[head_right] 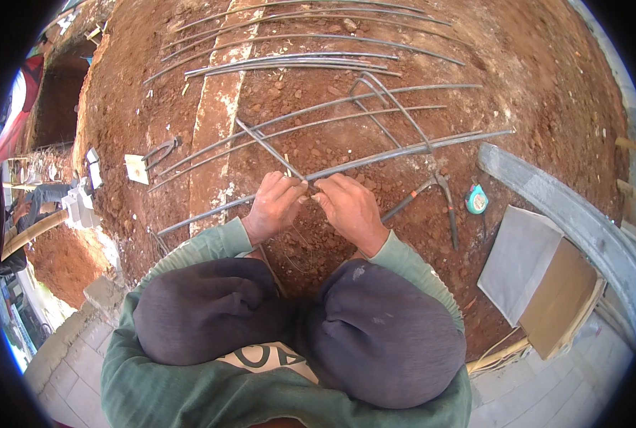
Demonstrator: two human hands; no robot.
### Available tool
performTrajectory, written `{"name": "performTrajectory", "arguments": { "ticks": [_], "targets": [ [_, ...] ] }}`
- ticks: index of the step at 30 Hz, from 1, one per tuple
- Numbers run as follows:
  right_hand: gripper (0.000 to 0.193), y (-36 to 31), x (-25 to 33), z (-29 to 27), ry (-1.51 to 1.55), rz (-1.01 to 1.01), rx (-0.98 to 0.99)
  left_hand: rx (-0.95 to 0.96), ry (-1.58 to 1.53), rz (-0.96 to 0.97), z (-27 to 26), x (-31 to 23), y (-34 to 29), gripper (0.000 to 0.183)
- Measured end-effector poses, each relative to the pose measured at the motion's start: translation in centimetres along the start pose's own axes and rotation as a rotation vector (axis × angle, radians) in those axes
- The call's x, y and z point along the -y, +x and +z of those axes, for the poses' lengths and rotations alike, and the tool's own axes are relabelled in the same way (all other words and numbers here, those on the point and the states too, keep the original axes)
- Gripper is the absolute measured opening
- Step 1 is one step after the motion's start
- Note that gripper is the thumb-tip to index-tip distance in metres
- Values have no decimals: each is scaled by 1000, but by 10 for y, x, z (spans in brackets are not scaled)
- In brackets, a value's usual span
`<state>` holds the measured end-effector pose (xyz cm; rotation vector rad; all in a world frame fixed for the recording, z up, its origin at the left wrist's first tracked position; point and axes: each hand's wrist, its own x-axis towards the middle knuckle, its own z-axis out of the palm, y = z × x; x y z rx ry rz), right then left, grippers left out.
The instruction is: The person arranges metal rods on the ground and uses pliers to twist wire ties around intersections, forming a rebar grid. They repeatedly pick up rods, position them, and secure joints with wire.
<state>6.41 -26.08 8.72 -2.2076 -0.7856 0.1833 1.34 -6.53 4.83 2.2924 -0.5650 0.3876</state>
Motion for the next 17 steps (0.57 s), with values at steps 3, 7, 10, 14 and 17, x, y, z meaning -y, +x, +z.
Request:
{"name": "performTrajectory", "arguments": {
  "ticks": [3,7,10,14,17],
  "targets": [
    [9,-4,-13,19,-175,-91,-42,61,-6,18,-6,6,2,30],
    [7,-7,-23,41,-239,-119,-132,203,21,-33,-22,18,21,16],
    [11,-17,-18,61,155,207,-106,392,109,93,-12,16,51,12],
    [25,-29,-10,68,1035,749,50,667,364,197,4,-3,74,12],
    [24,-32,-32,29,657,657,316,493,261,31,-15,-2,64,17]
  ]
}}
